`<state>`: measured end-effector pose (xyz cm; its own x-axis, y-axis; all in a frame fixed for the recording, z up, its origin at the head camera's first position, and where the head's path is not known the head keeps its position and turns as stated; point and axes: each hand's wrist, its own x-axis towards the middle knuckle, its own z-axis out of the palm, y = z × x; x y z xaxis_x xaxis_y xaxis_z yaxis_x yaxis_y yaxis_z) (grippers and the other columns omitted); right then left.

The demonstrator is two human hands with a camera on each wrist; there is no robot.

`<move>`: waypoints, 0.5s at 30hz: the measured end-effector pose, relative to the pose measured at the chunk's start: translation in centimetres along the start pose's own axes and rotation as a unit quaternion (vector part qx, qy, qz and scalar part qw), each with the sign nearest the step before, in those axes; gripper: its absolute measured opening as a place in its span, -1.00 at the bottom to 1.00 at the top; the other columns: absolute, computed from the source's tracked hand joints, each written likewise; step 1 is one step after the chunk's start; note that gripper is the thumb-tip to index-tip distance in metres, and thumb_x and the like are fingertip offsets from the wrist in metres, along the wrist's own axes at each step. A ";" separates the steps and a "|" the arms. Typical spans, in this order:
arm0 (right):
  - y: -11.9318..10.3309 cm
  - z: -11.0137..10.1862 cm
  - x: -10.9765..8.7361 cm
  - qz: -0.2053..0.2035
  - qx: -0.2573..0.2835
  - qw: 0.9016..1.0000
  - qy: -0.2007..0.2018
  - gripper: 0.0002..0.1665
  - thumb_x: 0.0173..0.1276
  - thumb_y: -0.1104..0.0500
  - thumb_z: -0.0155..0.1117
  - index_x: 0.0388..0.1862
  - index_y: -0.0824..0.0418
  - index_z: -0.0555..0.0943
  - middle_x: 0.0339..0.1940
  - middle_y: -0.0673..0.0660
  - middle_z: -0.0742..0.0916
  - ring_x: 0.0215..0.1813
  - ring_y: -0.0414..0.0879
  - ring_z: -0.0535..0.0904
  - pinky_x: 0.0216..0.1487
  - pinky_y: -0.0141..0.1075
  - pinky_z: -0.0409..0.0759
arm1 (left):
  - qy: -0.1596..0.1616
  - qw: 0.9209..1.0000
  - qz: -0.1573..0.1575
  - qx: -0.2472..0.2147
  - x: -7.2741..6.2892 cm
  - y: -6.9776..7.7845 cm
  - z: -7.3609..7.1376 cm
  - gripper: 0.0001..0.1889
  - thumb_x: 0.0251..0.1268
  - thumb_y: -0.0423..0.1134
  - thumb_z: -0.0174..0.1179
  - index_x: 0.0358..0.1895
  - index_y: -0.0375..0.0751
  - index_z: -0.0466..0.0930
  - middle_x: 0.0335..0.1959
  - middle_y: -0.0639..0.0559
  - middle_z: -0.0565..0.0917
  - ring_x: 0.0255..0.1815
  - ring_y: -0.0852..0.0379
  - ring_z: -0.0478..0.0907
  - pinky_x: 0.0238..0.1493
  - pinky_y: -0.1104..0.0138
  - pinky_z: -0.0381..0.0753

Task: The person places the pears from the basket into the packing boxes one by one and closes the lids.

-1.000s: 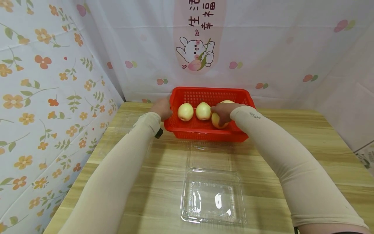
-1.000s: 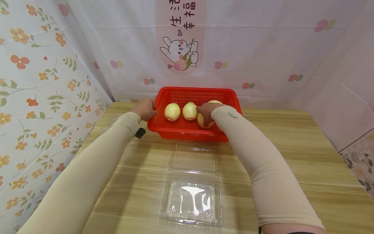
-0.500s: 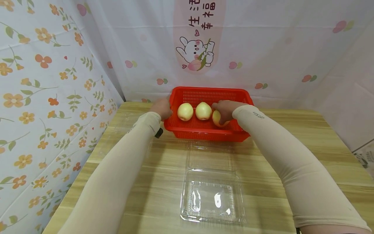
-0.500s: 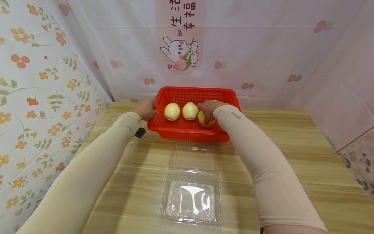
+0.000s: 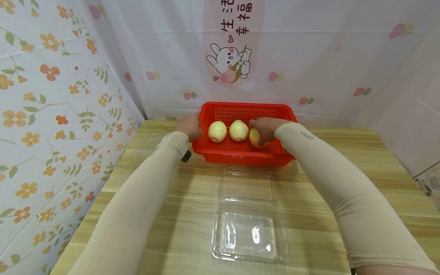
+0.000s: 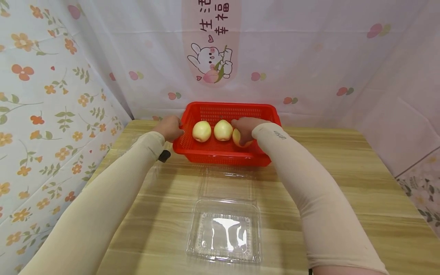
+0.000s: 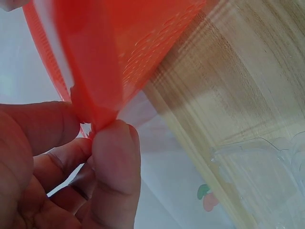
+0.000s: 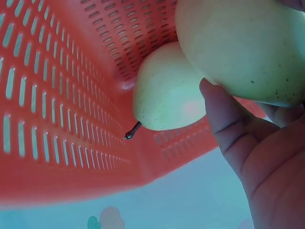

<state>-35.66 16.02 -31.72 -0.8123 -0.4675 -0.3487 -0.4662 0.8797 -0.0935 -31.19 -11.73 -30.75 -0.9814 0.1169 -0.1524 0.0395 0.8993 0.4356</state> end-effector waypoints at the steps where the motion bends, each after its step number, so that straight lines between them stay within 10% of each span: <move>1: 0.0 0.0 -0.1 -0.001 0.002 1.000 0.003 -0.19 0.00 0.13 0.58 0.25 0.13 0.44 0.02 0.14 0.64 0.03 0.08 0.51 0.15 0.01 0.54 | -0.001 1.000 0.000 0.000 0.0 0.0 0.0 -0.84 0.34 -0.44 0.04 -0.13 -0.39 0.58 -0.23 -0.18 0.65 -0.29 -0.05 0.64 -0.18 0.23 0.70; 15: -0.4 -0.5 -1.2 -0.002 0.021 1.000 0.016 -0.23 0.00 0.13 0.55 0.21 0.15 0.42 0.01 0.15 0.60 0.03 0.07 0.46 0.07 -0.05 0.56 | 0.003 1.000 -0.002 0.004 -0.2 0.1 0.0 -0.89 0.32 -0.45 0.04 -0.24 -0.37 0.56 -0.31 -0.15 0.62 -0.36 -0.01 0.60 -0.27 0.25 0.70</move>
<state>-34.71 16.17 -30.79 -0.8210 -0.4737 -0.3188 -0.4556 0.8800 -0.1342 -30.96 -11.70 -30.66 -0.9828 0.1095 -0.1484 0.0362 0.9036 0.4269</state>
